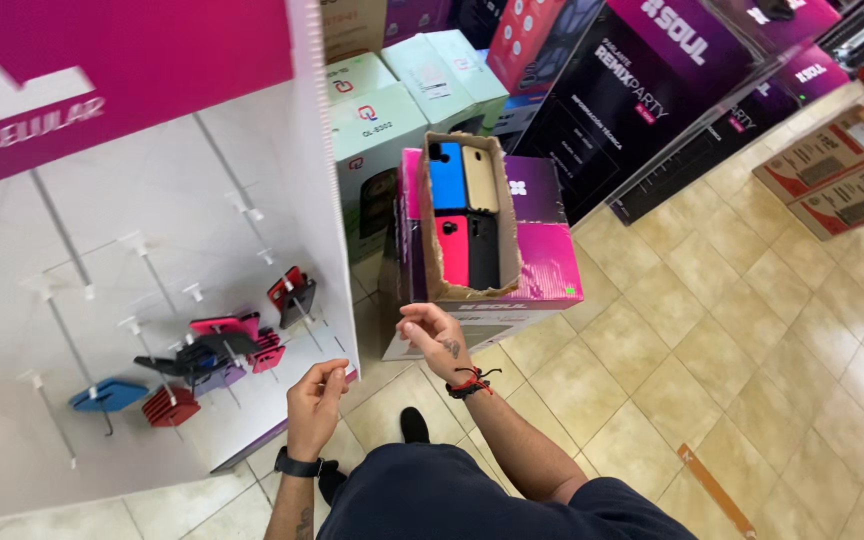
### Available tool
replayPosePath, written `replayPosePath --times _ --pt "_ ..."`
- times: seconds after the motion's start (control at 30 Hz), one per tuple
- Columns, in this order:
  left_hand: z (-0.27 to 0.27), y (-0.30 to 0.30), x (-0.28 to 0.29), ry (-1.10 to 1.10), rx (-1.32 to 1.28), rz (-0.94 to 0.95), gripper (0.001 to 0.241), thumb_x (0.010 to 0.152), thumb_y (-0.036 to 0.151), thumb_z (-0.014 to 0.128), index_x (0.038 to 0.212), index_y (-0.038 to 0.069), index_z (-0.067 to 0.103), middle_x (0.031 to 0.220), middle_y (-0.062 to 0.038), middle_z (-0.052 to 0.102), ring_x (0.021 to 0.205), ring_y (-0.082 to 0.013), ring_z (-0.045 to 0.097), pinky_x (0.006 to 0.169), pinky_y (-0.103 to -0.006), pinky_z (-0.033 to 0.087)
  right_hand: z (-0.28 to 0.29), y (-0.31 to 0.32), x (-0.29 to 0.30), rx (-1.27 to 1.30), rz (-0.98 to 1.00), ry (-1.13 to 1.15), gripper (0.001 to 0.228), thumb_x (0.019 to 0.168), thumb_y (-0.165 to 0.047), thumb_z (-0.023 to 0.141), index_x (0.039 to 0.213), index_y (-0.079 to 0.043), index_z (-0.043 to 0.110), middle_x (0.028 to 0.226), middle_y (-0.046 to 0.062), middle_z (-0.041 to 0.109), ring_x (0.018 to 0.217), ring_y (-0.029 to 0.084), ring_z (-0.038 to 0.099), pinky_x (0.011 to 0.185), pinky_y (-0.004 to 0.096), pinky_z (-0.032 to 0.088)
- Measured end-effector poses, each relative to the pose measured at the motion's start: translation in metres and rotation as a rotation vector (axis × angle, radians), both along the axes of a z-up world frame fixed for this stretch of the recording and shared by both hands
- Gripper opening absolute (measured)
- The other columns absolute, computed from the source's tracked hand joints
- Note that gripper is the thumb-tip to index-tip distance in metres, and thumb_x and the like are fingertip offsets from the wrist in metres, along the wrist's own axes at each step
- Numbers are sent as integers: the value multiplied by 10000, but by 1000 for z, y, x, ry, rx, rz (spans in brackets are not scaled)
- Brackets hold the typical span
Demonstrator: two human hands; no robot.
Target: The person organizes phone cases by taking them one by one from a cardboard box and hanging them onto metal display hooks on a stand.
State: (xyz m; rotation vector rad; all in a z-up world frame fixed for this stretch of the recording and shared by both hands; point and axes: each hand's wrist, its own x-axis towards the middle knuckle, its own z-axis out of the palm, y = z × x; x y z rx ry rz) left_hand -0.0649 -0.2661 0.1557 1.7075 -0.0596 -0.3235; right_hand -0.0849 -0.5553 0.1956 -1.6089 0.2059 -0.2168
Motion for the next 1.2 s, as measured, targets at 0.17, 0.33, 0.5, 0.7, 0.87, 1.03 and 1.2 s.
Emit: replayPosePath --times 0.17,0.33,0.5,0.7,0.87,1.03,1.2 --pt "36 -59 4 -70 53 -57 306 1214 267 777 1332 102 1006 978 -50 953 914 -166 890 867 -330 714 11 -75 1 -25 -158 -29 251 1193 -182 826 1399 -55 898 1123 96 966 972 181 915 819 315 732" --pt "77 -141 24 -383 107 -258 248 1206 197 781 1355 113 959 1284 -65 971 1153 -214 906 958 -381 742 14 -124 -10 -93 -145 -102 208 1220 -156 799 1386 -79 898 1083 61 936 917 155 868 804 317 723" --pt "80 -231 63 -631 164 -390 324 1233 77 674 1482 72 882 1481 -120 883 1377 -352 808 1180 -517 652 2 -180 -11 -166 -211 -66 235 1213 -197 799 1382 -62 891 930 4 835 747 125 750 694 323 634" --pt "24 -324 116 -623 665 -535 430 1100 5 741 1504 111 845 1361 -146 851 1240 -451 861 1030 -581 755 -40 -241 -9 -311 -367 -88 216 1144 -116 898 1350 -121 964 729 79 829 610 128 653 584 297 543" --pt "-58 -382 130 -534 1097 -348 263 1078 377 833 1253 189 777 1232 -54 810 1196 -349 878 960 -529 779 -40 -252 -4 -323 -364 -39 317 1114 -154 926 1430 -152 910 745 77 843 604 162 648 588 320 527" --pt "-33 -392 116 -457 1073 -325 425 1102 523 833 1290 144 792 1242 -92 803 1220 -385 875 980 -571 771 -52 -257 -2 -290 -344 -38 382 1094 -156 954 1468 -163 875 764 51 847 608 148 674 585 301 528" --pt "-38 -391 122 -407 978 -273 506 1075 559 871 1337 143 753 1268 -136 779 1233 -449 862 1005 -647 745 -55 -258 -1 -229 -323 -51 428 1085 -105 960 1500 -132 859 753 53 825 598 147 666 574 290 512"
